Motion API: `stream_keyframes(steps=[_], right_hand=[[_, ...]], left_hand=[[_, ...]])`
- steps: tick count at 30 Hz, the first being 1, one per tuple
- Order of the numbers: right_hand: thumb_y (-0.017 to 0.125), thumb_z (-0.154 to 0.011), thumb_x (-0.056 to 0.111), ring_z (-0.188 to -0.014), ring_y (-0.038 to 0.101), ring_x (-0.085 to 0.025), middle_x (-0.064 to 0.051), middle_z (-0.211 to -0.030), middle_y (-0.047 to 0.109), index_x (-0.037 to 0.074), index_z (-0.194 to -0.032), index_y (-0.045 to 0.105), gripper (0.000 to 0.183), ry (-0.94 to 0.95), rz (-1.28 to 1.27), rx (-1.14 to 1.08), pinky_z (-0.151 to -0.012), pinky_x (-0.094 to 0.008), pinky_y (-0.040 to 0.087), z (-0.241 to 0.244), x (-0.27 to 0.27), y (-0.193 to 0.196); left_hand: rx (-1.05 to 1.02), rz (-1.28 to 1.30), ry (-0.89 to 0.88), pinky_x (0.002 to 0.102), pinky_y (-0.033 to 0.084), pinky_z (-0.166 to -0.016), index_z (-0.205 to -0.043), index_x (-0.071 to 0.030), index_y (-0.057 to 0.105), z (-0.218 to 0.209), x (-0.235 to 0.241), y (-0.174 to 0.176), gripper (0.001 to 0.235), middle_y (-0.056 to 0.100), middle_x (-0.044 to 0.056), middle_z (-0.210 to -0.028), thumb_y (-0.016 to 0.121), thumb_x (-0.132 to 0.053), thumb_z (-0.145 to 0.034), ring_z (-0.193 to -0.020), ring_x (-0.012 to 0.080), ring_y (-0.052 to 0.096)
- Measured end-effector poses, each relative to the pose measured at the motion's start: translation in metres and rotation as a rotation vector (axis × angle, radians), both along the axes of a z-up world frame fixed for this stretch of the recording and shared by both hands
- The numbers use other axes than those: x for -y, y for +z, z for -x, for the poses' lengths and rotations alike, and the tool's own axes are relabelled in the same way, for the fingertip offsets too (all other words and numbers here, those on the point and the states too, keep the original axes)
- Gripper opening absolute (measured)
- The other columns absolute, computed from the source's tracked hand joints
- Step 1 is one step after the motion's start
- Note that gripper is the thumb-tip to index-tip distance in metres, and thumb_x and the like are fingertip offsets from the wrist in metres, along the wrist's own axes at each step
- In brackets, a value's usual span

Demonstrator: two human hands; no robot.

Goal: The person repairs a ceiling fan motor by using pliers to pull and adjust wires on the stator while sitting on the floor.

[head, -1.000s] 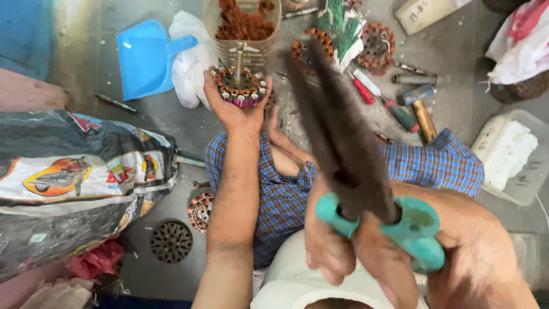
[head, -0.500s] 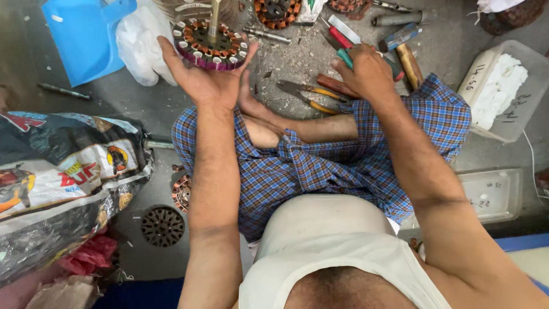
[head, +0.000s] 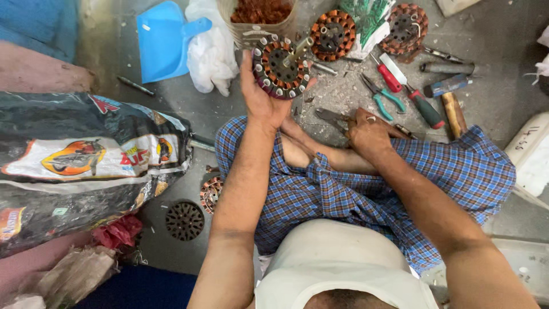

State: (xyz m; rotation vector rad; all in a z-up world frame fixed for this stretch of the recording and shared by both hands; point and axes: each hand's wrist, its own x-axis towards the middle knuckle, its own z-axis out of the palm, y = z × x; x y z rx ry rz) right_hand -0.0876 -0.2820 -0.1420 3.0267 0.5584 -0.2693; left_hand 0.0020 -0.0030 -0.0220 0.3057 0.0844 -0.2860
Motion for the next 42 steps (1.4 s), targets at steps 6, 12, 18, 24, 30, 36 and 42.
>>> stream_keyframes(steps=[6, 12, 18, 24, 30, 36, 42], right_hand=[[0.069, -0.085, 0.029, -0.105, 0.067, -0.035, -0.017, -0.116, 0.061, 0.008, -0.108, 0.074, 0.031, 0.063, -0.045, 0.098, -0.087, -0.047, 0.056, -0.005, 0.004, 0.008], [0.079, -0.072, 0.034, -0.095, 0.067, -0.037, -0.019, -0.107, 0.063, -0.001, -0.104, 0.072, 0.047, -0.003, -0.365, 0.011, -0.081, -0.049, 0.055, -0.016, 0.009, -0.01], [0.074, -0.093, 0.035, -0.063, 0.07, -0.023, -0.013, -0.091, 0.058, -0.003, -0.092, 0.064, 0.039, -0.552, -1.054, -0.59, -0.055, -0.04, 0.059, -0.014, 0.003, 0.013], [0.07, -0.1, 0.03, -0.071, 0.067, -0.013, -0.003, -0.08, 0.069, 0.004, -0.098, 0.068, 0.026, -0.665, -1.439, -0.62, -0.064, -0.03, 0.055, -0.006, 0.006, 0.011], [0.069, -0.1, 0.033, -0.086, 0.058, -0.011, 0.0, -0.095, 0.066, 0.012, -0.134, 0.07, 0.04, -0.477, -1.257, -0.459, -0.073, -0.029, 0.049, -0.007, 0.009, 0.021], [0.068, -0.096, 0.041, -0.082, 0.06, -0.015, 0.0, -0.092, 0.063, 0.013, -0.13, 0.069, 0.045, -0.408, -0.901, -0.481, -0.068, -0.035, 0.049, -0.032, -0.001, 0.045], [0.069, -0.096, 0.041, -0.067, 0.056, -0.016, -0.003, -0.074, 0.06, 0.007, -0.109, 0.07, 0.036, -0.535, -0.857, -0.681, -0.06, -0.037, 0.046, -0.049, -0.002, 0.064]], left_hand=[[0.111, -0.048, 0.005, 0.082, 0.048, -0.101, -0.158, -0.034, 0.037, 0.005, 0.003, 0.015, 0.064, 0.051, 0.014, -0.149, 0.051, -0.058, -0.1, -0.13, 0.0457, 0.058], [-0.031, -0.318, 0.015, 0.08, 0.053, -0.096, -0.16, -0.032, 0.027, -0.001, 0.008, 0.004, 0.097, 0.034, 0.02, -0.157, 0.074, -0.063, -0.08, -0.136, 0.0464, 0.05], [-0.186, -0.494, -0.015, 0.077, 0.055, -0.092, -0.156, -0.01, 0.031, -0.013, 0.015, -0.024, 0.118, 0.046, 0.026, -0.149, 0.077, -0.073, -0.068, -0.13, 0.0457, 0.056], [-0.232, -0.745, -0.011, 0.064, 0.068, -0.074, -0.137, -0.009, 0.051, -0.019, 0.03, -0.029, 0.082, 0.062, 0.018, -0.132, 0.085, -0.047, -0.073, -0.114, 0.0377, 0.069], [-0.026, -1.091, -0.003, 0.044, 0.069, -0.062, -0.116, -0.007, 0.071, -0.032, 0.046, -0.081, 0.039, 0.068, 0.003, -0.095, 0.086, -0.02, -0.082, -0.083, 0.0188, 0.07], [0.017, -1.424, -0.075, 0.034, 0.06, -0.066, -0.122, -0.004, 0.07, -0.038, 0.044, -0.105, 0.04, 0.075, 0.005, -0.096, 0.084, -0.012, -0.085, -0.08, 0.0154, 0.069], [0.166, -1.575, -0.137, 0.03, 0.058, -0.081, -0.124, -0.004, 0.073, -0.035, 0.044, -0.093, 0.041, 0.08, 0.008, -0.103, 0.084, -0.008, -0.084, -0.088, 0.0169, 0.073]])
